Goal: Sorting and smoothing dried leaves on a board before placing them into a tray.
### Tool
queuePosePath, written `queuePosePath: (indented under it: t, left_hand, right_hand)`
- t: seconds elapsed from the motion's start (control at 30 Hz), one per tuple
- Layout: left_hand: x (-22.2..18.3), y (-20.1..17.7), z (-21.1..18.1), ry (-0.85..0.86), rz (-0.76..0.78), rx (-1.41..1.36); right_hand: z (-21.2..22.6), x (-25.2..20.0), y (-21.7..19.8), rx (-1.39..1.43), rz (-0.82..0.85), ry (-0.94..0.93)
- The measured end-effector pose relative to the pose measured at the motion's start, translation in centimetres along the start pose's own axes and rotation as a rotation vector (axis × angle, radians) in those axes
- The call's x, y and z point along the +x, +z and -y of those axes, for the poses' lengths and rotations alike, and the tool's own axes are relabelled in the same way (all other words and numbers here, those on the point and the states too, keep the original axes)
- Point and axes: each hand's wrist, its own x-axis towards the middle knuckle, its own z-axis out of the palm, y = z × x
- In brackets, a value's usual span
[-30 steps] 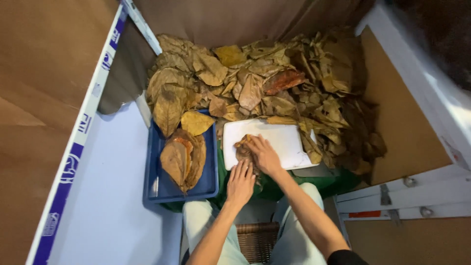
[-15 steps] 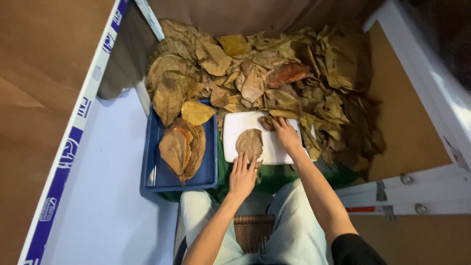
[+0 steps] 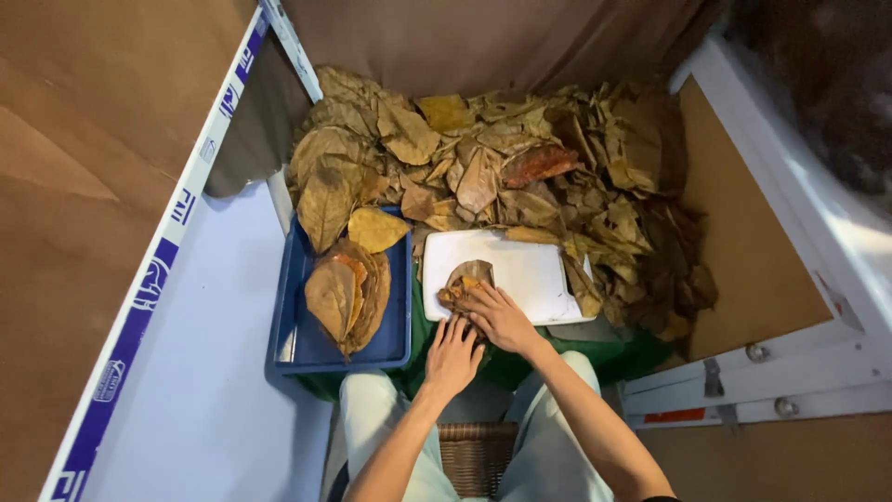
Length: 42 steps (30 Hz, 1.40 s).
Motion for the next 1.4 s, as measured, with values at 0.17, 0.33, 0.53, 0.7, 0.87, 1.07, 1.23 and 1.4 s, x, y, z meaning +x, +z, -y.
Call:
queuePosePath:
  t: [0.17,0.33,0.53,0.7,0.87,1.07,1.23,1.4]
  left_hand:
    - [0.8,-0.7,0.8,0.026,0.011,-0.037]
    - [0.8,-0.9,0.8,0.066,-0.032,-0.078]
    - [0.8,-0.6,0.5,0.056,-0.062,-0.081]
    - [1.3,-0.4,0.8,0.047,-0.092,-0.111]
    - [1.4,0.2,0.5,0.063,-0.107,-0.113]
    - [1.5,0.0,0.0,0.076,-0.101,-0.087]
    - [1.9,-1.4,0.1,0.077,-0.098,-0.02]
    - [1.6,-2.0,0.3,0.015,0.085,0.025]
  right_hand:
    - [-1.5,2.4,0.2,-0.097,0.068,-0.06]
    - [-2.6,6.1,2.4,-0.21,0.142,-0.009]
    - [-3.7,9.1,3.8,-0.281,-0.014,0.052]
    - [-4.8,8.4,3.2,-0.299,-0.062,0.122]
    - [-5.8,5.2,1.9,-0.28,-0.091,0.136]
    - [-10.3,1.0,1.4,-0.295,-0.196,0.184]
    - [-12.9,0.8,2.4,-0.282,-0.407,0.295]
    - [4.5,2.8,-6.2,0.71,-0.812,-0.253]
